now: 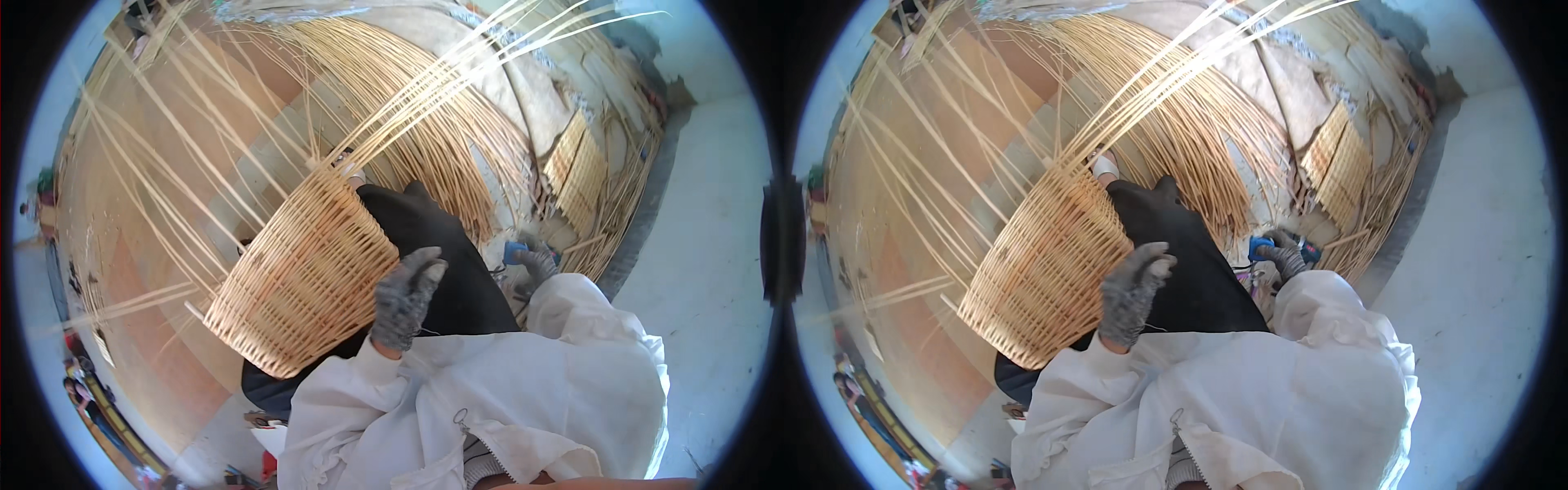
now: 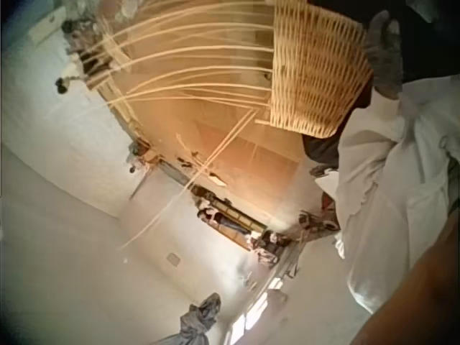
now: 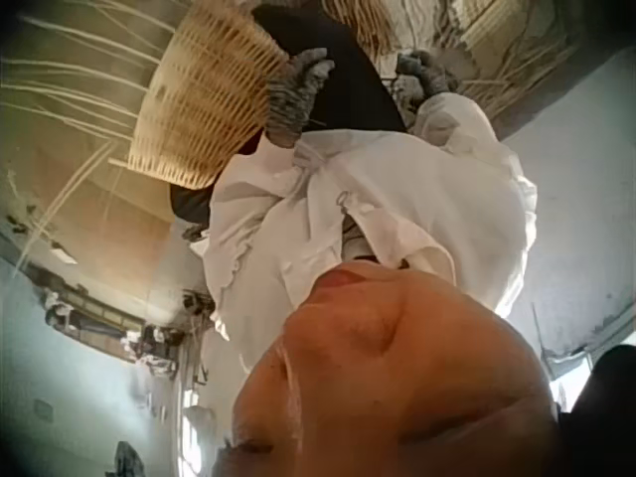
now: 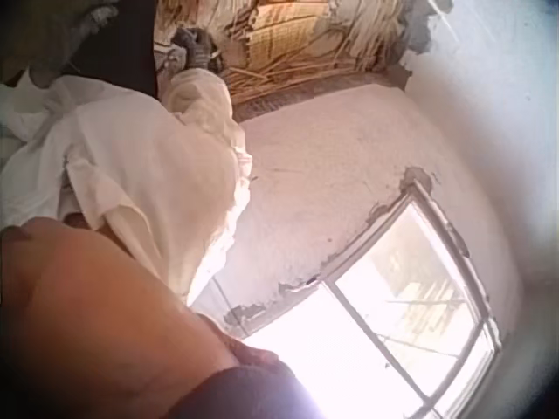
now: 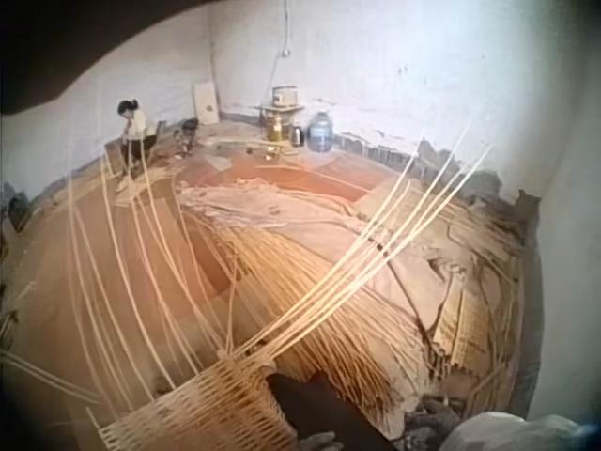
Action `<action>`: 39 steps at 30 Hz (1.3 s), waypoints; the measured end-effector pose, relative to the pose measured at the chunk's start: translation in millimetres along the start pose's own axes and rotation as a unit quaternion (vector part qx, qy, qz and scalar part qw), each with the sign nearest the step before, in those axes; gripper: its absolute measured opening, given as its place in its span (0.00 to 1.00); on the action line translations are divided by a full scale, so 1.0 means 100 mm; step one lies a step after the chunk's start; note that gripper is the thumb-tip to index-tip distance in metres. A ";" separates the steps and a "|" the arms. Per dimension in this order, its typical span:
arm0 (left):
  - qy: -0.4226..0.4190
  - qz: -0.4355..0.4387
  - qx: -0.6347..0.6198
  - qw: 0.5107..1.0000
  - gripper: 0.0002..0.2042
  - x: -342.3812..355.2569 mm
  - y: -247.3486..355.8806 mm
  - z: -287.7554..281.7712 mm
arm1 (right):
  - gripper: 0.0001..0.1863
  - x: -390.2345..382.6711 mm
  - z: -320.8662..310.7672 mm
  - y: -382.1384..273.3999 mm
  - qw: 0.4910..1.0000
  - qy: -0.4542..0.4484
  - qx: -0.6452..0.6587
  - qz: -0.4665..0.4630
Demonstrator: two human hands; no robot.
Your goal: The person weaves a rectangular basket by hand, interlacing thin bamboo strips through a vertical frame. They periodically measure the basket's dimensions with a tape measure to ensure consistency.
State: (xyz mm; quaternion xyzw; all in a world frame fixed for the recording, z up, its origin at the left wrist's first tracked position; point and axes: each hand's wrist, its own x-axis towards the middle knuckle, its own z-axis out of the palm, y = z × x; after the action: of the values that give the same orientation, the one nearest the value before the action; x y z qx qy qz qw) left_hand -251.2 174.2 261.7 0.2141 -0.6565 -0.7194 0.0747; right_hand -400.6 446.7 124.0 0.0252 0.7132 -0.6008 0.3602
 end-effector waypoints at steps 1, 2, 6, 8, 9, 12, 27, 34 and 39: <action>-0.011 -0.052 -0.061 0.997 0.14 -0.03 0.02 0.11 | 0.16 -0.11 0.09 -0.32 0.989 -0.026 -0.107 -0.099; -0.019 -0.100 -0.115 0.988 0.13 -0.08 0.05 0.18 | 0.16 -0.20 0.40 -0.74 0.934 -0.058 -0.206 -0.287; -0.009 -0.003 -0.023 1.000 0.10 -0.20 0.10 -0.11 | 0.15 -0.62 1.65 -1.54 0.778 -0.172 -0.285 -0.533; 0.066 0.058 0.050 0.995 0.08 -0.40 0.10 -0.54 | 0.14 -0.65 2.06 -1.74 0.727 -0.247 -0.288 -0.572; 0.117 0.065 0.053 0.990 0.06 -0.49 0.13 -0.73 | 0.13 -0.61 2.18 -1.84 0.659 -0.271 -0.356 -0.604; 0.265 0.152 -0.133 0.943 0.02 -0.70 0.25 -1.83 | 0.09 -0.29 2.51 -2.31 0.469 -0.265 -0.462 -0.705; 0.577 -0.147 0.013 0.803 0.13 -0.75 -0.58 -3.82 | 0.12 1.44 2.38 -2.99 0.664 -0.175 -0.649 -0.330; 0.516 -0.203 0.070 0.829 0.18 -0.83 -0.79 -4.32 | 0.12 1.40 2.33 -2.84 0.669 -0.111 -0.625 -0.386; 0.457 -0.194 0.171 0.851 0.18 -0.88 -0.79 -4.36 | 0.12 1.43 2.34 -2.78 0.650 -0.113 -0.647 -0.382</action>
State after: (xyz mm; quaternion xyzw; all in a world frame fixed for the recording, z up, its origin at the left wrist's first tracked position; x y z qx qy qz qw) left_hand 18.3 -179.4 182.9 0.6511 -0.6061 -0.4170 0.1869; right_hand -524.1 108.1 275.1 -0.5569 0.8215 -0.0690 0.1016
